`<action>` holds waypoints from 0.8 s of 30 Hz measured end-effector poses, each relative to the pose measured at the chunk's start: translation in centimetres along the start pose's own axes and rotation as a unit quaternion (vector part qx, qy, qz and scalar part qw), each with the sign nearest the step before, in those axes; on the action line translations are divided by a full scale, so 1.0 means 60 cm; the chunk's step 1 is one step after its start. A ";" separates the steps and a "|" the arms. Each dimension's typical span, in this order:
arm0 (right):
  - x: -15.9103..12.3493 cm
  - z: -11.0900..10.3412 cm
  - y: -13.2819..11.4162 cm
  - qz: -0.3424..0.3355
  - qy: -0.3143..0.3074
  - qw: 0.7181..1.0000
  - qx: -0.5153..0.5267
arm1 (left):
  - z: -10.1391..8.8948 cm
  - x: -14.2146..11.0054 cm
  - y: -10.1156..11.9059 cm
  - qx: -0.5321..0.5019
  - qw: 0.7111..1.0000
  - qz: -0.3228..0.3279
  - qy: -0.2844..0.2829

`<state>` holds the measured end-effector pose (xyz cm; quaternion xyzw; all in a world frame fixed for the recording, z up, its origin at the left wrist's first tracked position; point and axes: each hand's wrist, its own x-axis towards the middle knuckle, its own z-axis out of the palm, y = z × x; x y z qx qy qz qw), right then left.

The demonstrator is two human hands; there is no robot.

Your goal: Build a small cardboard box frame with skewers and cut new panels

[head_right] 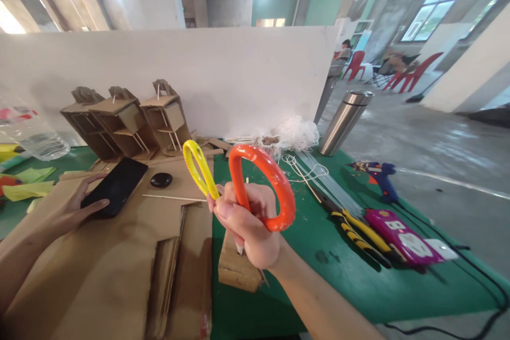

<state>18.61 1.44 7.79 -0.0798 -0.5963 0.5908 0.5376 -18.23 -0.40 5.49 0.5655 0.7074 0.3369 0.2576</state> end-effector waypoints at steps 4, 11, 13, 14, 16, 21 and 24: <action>0.000 0.000 0.000 0.003 0.002 1.000 0.002 | 0.000 0.003 0.001 0.004 1.000 -0.008 -0.001; -0.001 0.003 -0.001 0.004 0.008 1.000 0.003 | 0.000 0.008 -0.012 0.038 0.999 0.023 0.026; -0.003 0.003 -0.001 0.004 0.010 1.000 0.002 | 0.002 0.007 -0.012 0.037 0.998 0.033 0.034; -0.003 0.003 0.000 0.003 0.010 1.000 0.002 | 0.002 0.007 -0.010 0.036 0.998 0.041 0.035; -0.005 0.002 0.001 0.000 0.009 1.000 0.003 | -0.002 0.006 -0.003 0.061 0.995 0.047 0.056; -0.005 0.003 0.003 -0.010 0.007 1.000 0.012 | -0.015 -0.007 0.040 0.245 0.923 0.107 0.276; -0.004 0.004 0.005 -0.014 0.006 1.000 0.011 | 0.017 -0.037 0.090 0.262 0.865 0.265 0.336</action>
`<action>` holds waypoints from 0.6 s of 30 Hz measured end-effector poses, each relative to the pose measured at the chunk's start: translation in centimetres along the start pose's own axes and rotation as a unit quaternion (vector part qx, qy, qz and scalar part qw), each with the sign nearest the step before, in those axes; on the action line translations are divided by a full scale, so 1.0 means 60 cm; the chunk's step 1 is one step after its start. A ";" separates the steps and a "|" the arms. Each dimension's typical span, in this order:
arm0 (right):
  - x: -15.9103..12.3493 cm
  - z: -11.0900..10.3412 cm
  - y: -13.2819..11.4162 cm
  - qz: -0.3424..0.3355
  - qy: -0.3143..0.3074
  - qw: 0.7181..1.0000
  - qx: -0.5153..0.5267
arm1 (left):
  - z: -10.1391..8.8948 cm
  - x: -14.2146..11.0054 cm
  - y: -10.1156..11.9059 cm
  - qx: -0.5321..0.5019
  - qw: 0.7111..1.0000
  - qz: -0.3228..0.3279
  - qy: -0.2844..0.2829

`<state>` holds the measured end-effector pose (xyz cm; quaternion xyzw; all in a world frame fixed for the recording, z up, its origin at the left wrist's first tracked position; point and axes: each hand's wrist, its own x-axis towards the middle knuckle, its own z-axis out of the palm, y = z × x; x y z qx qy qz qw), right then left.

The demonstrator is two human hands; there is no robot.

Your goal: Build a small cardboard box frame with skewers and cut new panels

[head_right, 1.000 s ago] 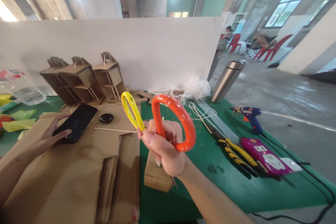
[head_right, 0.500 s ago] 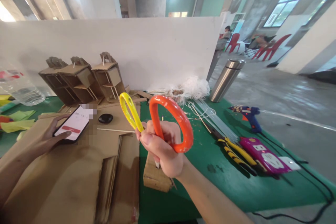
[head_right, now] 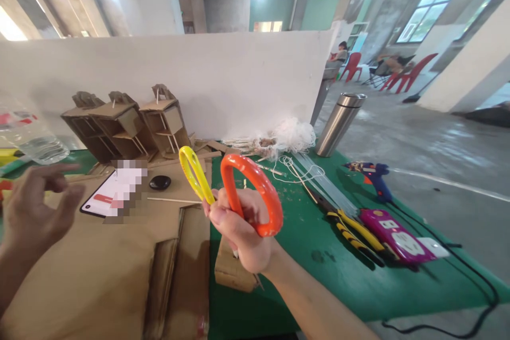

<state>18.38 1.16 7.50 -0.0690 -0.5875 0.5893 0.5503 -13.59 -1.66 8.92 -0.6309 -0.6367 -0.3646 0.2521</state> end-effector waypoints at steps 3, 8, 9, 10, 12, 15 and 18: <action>-0.003 0.001 0.003 -0.008 -0.015 1.000 -0.023 | 0.005 -0.028 0.105 -0.160 0.959 0.178 -0.151; -0.012 0.002 0.008 -0.004 -0.017 0.999 -0.042 | 0.060 -0.098 0.240 -0.242 0.874 0.247 -0.341; -0.014 0.002 0.009 -0.003 -0.019 0.999 -0.046 | 0.072 -0.108 0.250 -0.249 0.870 0.245 -0.347; -0.015 0.001 0.010 -0.004 -0.019 0.999 -0.051 | 0.082 -0.116 0.255 -0.252 0.868 0.251 -0.347; -0.016 0.000 0.010 -0.005 -0.019 0.998 -0.057 | 0.098 -0.124 0.256 -0.258 0.866 0.261 -0.340; -0.017 -0.001 0.010 0.002 -0.019 0.998 -0.067 | 0.113 -0.128 0.249 -0.273 0.866 0.257 -0.331; -0.016 0.000 0.008 0.010 -0.026 0.997 -0.070 | 0.124 -0.132 0.244 -0.307 0.850 0.244 -0.351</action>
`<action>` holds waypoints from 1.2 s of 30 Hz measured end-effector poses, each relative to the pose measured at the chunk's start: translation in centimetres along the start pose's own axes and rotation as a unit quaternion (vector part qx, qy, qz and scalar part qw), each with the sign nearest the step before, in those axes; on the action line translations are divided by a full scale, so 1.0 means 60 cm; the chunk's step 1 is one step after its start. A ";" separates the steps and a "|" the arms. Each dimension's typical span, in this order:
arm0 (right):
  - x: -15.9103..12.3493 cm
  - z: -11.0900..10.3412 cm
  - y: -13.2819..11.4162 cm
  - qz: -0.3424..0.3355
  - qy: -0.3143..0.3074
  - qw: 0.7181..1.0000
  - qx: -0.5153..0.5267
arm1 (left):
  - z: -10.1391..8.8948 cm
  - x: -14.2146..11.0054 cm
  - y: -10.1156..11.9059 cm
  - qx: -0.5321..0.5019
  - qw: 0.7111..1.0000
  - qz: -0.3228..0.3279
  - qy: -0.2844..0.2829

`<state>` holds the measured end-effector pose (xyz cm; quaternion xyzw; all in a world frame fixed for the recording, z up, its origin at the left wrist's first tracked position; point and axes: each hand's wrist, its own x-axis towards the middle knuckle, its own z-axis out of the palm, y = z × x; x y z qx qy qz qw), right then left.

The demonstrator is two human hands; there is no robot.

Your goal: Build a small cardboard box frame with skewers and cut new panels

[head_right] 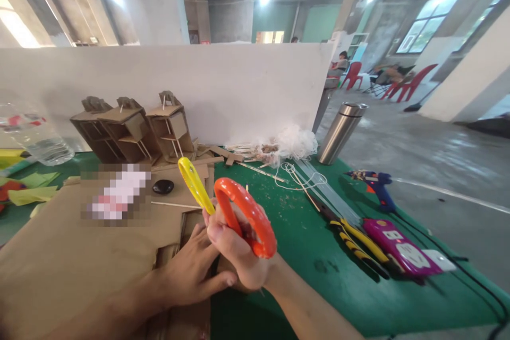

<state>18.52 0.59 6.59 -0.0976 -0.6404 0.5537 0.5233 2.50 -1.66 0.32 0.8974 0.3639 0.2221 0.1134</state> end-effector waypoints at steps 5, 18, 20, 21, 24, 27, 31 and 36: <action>0.009 0.000 -0.003 -0.007 -0.003 1.000 0.031 | 0.012 -0.003 -0.012 -0.052 0.999 0.000 -0.006; 0.021 0.009 -0.003 -0.008 0.005 0.999 0.047 | 0.004 0.001 -0.010 -0.193 0.981 0.011 -0.011; 0.023 0.011 -0.001 -0.006 0.001 0.998 0.070 | 0.005 0.004 -0.010 -0.193 0.981 0.004 -0.014; 0.025 0.012 -0.001 -0.006 -0.001 0.996 0.083 | 0.005 0.004 -0.010 -0.197 0.980 0.002 -0.016; 0.029 0.013 0.001 -0.001 0.000 0.994 0.113 | 0.004 0.006 -0.009 -0.209 0.978 0.002 -0.027; 0.030 0.013 0.002 -0.001 -0.001 0.992 0.124 | 0.001 0.006 -0.008 -0.209 0.977 -0.013 -0.038; 0.028 0.010 0.002 0.005 -0.012 0.991 0.131 | -0.002 0.004 -0.008 -0.210 0.975 -0.011 -0.067; 0.024 0.006 -0.001 0.004 -0.017 0.993 0.120 | -0.004 0.001 -0.008 -0.203 0.974 -0.040 -0.095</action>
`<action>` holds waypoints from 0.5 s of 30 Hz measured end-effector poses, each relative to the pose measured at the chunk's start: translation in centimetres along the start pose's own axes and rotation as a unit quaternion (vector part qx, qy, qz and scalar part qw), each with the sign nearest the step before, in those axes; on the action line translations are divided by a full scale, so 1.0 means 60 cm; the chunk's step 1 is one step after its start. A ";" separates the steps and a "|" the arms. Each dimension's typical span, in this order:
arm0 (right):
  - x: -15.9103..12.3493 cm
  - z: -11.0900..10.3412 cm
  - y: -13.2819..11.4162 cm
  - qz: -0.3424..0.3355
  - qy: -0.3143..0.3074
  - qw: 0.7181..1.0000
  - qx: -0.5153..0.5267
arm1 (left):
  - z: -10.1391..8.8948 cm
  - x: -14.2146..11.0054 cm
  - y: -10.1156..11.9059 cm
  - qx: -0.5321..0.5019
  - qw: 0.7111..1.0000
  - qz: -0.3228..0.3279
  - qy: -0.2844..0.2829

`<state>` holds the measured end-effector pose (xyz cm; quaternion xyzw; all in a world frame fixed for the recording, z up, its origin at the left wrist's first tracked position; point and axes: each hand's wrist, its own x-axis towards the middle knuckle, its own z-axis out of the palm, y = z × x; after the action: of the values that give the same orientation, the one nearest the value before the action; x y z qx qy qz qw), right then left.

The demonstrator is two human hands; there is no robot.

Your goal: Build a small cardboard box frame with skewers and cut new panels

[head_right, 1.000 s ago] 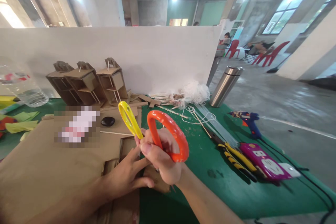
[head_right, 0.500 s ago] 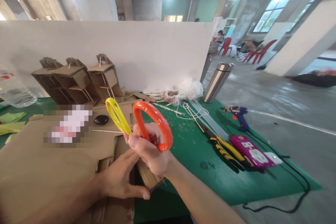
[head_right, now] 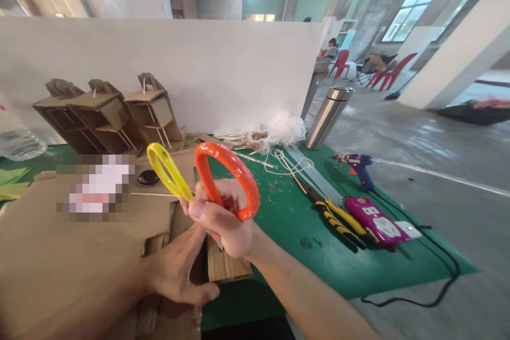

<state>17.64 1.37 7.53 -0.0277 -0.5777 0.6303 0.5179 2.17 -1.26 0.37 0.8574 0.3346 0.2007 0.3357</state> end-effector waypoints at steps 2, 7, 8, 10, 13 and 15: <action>-0.001 -0.002 -0.003 -0.006 0.000 1.000 -0.025 | 0.000 0.000 0.000 0.013 1.000 -0.011 0.021; -0.003 -0.009 -0.011 -0.017 0.002 0.999 -0.027 | 0.001 0.002 0.000 0.003 0.998 0.027 0.054; -0.003 -0.010 -0.012 -0.020 0.002 1.000 -0.021 | 0.002 0.001 -0.001 -0.003 0.998 0.041 0.053; -0.003 -0.011 -0.013 -0.024 0.002 0.999 -0.022 | 0.003 -0.001 -0.001 -0.007 0.997 0.062 0.042; -0.003 -0.013 -0.013 -0.022 0.005 0.999 -0.039 | 0.003 -0.004 0.000 0.008 0.996 0.078 0.032; -0.002 -0.015 -0.013 -0.017 0.007 0.999 -0.047 | 0.002 -0.005 0.002 0.013 0.996 0.075 0.042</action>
<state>18.75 1.74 7.76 -0.0469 -0.6036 0.5933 0.5306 2.08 -1.62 0.33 0.8751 0.2855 0.2566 0.2946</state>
